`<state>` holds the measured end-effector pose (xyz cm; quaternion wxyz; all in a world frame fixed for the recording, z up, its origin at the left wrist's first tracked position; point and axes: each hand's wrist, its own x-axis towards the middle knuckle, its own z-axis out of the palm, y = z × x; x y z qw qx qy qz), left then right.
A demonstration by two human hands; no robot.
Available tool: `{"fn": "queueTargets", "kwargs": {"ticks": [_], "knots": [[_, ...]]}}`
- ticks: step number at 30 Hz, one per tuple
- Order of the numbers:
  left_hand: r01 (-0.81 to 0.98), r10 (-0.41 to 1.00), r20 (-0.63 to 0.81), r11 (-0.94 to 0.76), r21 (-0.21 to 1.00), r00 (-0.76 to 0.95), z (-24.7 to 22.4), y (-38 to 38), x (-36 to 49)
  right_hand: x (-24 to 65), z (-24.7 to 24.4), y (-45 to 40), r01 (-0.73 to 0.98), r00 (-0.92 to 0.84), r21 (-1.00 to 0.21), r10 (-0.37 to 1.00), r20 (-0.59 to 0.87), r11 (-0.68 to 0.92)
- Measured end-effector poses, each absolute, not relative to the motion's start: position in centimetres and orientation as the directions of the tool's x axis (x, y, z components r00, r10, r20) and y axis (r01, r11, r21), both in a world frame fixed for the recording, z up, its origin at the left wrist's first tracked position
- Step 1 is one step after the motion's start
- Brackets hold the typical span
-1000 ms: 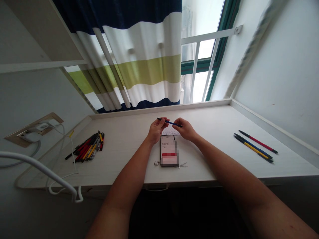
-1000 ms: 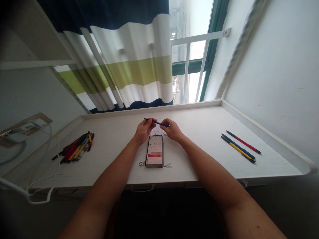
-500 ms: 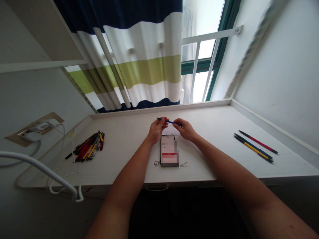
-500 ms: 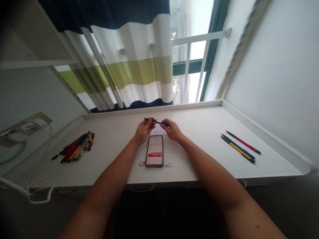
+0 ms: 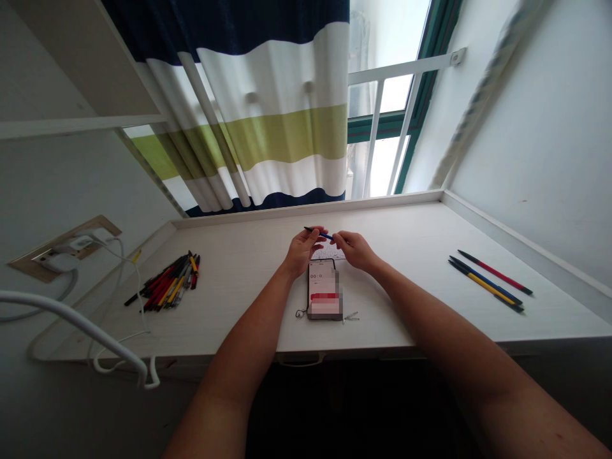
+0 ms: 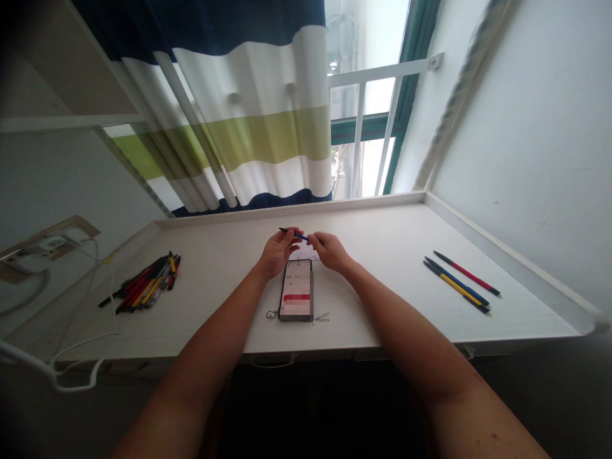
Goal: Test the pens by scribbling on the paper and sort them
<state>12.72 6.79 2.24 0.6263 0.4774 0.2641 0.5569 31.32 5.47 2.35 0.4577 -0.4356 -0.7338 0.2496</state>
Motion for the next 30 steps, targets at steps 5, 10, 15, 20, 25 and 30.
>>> {"fn": "queueTargets", "kwargs": {"ticks": [5,10,15,20,25,30], "knots": [[-0.408,0.949,0.202,-0.089,0.909,0.242,2.13,6.80,12.63,31.16,2.35,5.18,0.377,-0.214,-0.768,0.855,0.472,0.518],[-0.371,0.949,0.217,-0.121,0.921,0.230,1.95,6.98,12.67,31.35,2.44,5.10,0.417,-0.291,-0.750,0.857,0.424,0.513],[-0.346,0.947,0.223,-0.134,0.929,0.233,1.91,6.95,12.79,31.32,2.43,5.05,0.445,-0.272,-0.730,0.855,0.442,0.519],[-0.328,0.943,0.221,-0.134,0.935,0.247,2.11,6.84,12.81,31.34,2.53,4.95,0.423,-0.235,-0.727,0.840,0.489,0.541],[-0.324,0.942,0.223,-0.135,0.936,0.252,2.04,6.88,12.86,31.45,2.57,4.92,0.469,-0.320,-0.704,0.845,0.428,0.534],[-0.322,0.945,0.226,-0.143,0.936,0.237,2.11,6.76,12.90,31.21,2.61,4.83,0.445,-0.241,-0.716,0.842,0.483,0.538]]}}
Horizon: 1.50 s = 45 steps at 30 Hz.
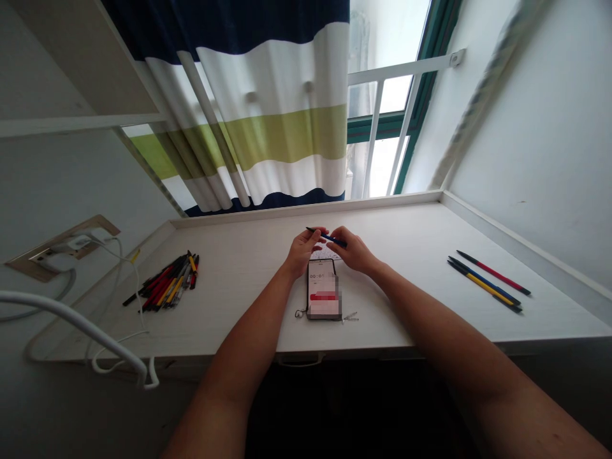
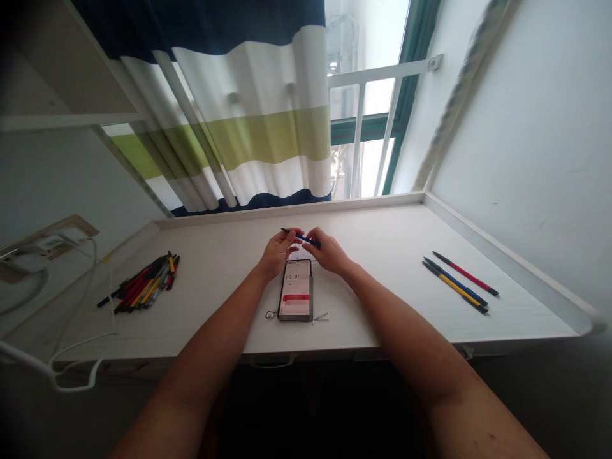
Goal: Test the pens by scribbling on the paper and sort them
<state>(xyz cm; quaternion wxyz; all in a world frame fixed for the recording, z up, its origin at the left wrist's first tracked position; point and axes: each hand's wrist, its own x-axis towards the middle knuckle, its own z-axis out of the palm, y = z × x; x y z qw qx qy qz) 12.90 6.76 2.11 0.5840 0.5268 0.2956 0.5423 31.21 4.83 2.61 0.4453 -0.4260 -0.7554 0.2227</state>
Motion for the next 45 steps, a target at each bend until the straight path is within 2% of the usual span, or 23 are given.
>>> {"fn": "queueTargets", "kwargs": {"ticks": [11,18,24,29,33,39,42,45], "knots": [[-0.264,0.925,0.258,-0.185,0.947,0.277,2.5,6.2,12.9,31.5,2.7,4.9,0.467,-0.308,-0.713,0.852,0.424,0.523],[-0.267,0.930,0.258,-0.187,0.945,0.260,2.6,6.1,13.1,31.3,2.8,4.8,0.433,-0.229,-0.704,0.824,0.518,0.563],[-0.285,0.902,0.296,-0.207,0.936,0.315,2.7,6.1,12.9,31.6,2.9,4.7,0.456,-0.332,-0.708,0.842,0.426,0.538],[-0.295,0.942,0.239,-0.165,0.941,0.236,2.6,5.9,13.4,31.2,2.5,4.9,0.531,-0.250,-0.639,0.823,0.510,0.557],[-0.270,0.959,0.232,-0.183,0.945,0.164,2.4,6.0,13.9,30.9,2.5,4.9,0.547,-0.261,-0.603,0.803,0.536,0.580],[-0.287,0.920,0.261,-0.176,0.942,0.292,2.9,5.4,13.9,31.1,2.7,4.6,0.383,-0.312,-0.708,0.804,0.506,0.594],[-0.279,0.903,0.283,-0.195,0.940,0.324,3.5,4.9,13.7,31.2,3.0,4.5,0.282,-0.345,-0.803,0.837,0.425,0.525],[-0.279,0.878,0.310,-0.215,0.936,0.365,3.9,4.6,13.5,31.2,3.2,4.3,0.121,-0.402,-0.913,0.860,0.314,0.390]]}}
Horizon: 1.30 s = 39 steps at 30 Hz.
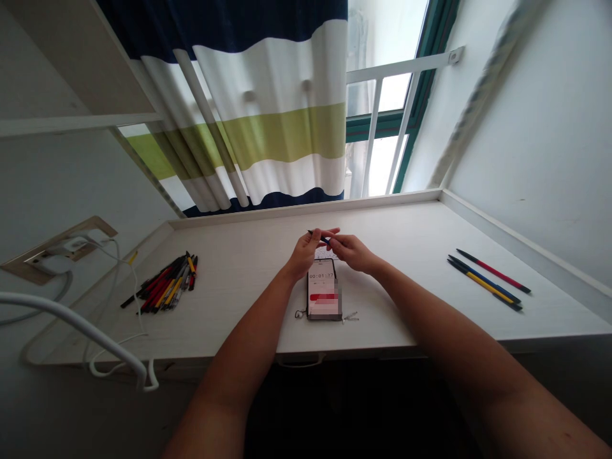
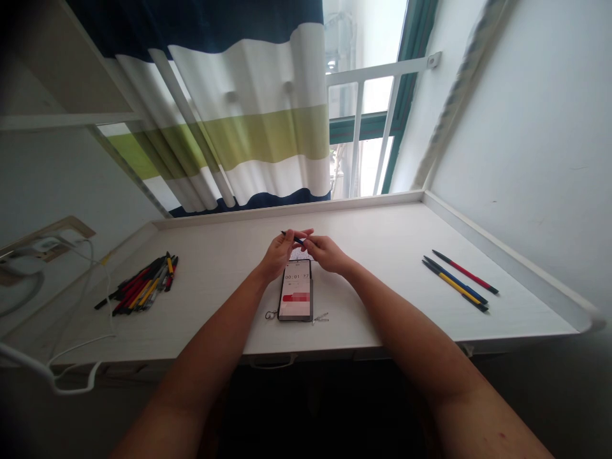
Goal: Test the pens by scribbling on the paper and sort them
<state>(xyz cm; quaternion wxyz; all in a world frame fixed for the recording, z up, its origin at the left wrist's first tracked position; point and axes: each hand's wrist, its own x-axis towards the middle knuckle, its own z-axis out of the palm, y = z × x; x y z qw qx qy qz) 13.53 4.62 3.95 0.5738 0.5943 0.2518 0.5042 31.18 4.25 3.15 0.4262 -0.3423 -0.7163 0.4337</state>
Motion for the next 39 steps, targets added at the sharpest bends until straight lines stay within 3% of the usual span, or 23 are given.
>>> {"fn": "queueTargets", "kwargs": {"ticks": [5,8,11,17,21,34,39], "knots": [[-0.323,0.842,0.353,-0.229,0.918,0.408,4.0,4.6,13.7,31.3,3.6,4.0,-0.094,-0.472,-0.986,0.866,0.166,0.138],[-0.362,0.892,0.328,-0.208,0.909,0.311,3.9,4.9,13.9,31.6,4.1,3.9,-0.220,-0.394,-0.972,0.903,0.171,0.087],[-0.368,0.941,0.239,-0.140,0.919,0.240,3.4,5.3,14.0,31.8,4.5,4.1,-0.303,-0.255,-0.944,0.944,0.211,0.129],[-0.251,0.922,0.116,-0.021,0.968,0.370,1.7,6.3,13.8,32.6,4.0,6.3,-0.234,0.019,-0.925,0.952,0.305,0.300],[-0.249,0.956,0.184,-0.125,0.960,0.228,1.5,7.1,12.7,35.8,3.7,7.9,-0.283,0.204,-0.868,0.910,0.361,0.407],[-0.164,0.985,0.171,-0.174,0.971,-0.028,0.7,8.6,11.1,37.5,4.8,6.5,-0.298,0.101,-0.882,0.931,0.350,0.364],[-0.070,0.985,0.166,-0.169,0.983,-0.045,1.1,8.2,11.2,36.9,5.4,6.0,-0.510,0.093,-0.815,0.959,0.267,0.276]]}}
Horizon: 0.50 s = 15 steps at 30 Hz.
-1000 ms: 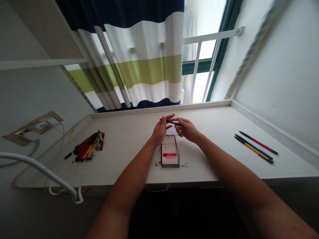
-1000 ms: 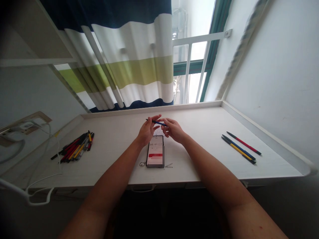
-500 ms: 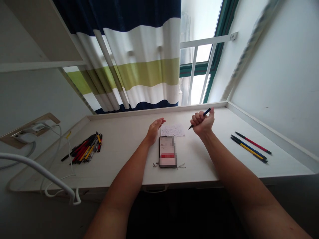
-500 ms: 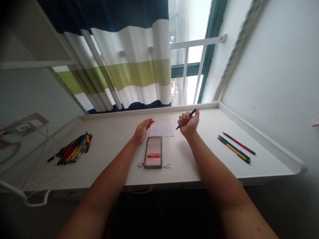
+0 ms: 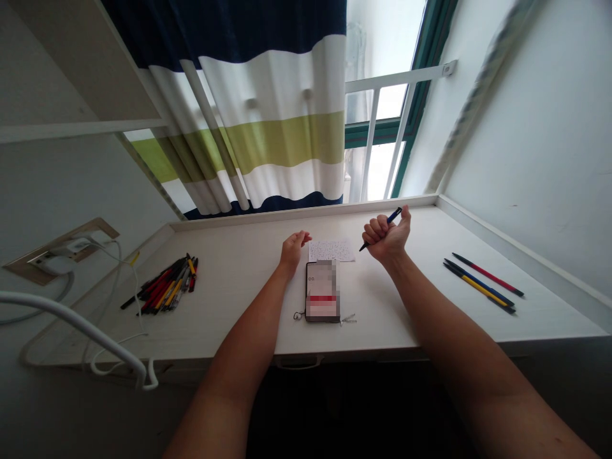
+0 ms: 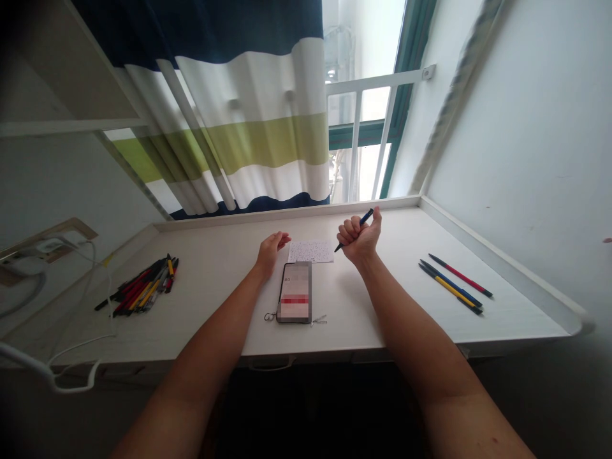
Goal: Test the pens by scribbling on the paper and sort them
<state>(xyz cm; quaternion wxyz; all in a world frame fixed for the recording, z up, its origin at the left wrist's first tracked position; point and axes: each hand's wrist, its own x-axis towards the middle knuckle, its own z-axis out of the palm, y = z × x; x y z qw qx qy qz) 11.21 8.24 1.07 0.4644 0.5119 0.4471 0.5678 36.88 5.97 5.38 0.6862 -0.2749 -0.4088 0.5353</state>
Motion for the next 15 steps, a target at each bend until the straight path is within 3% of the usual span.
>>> {"fn": "queueTargets", "kwargs": {"ticks": [4,15], "knots": [[0.032,0.988,0.150,-0.149,0.988,-0.026,1.22,8.04,11.43,36.49,5.56,5.69,-0.628,0.073,-0.735,0.959,0.273,0.257],[0.168,0.989,0.149,-0.147,0.975,0.003,1.38,7.63,11.43,35.96,5.82,5.32,-0.549,0.114,-0.790,0.960,0.255,0.275]]}}
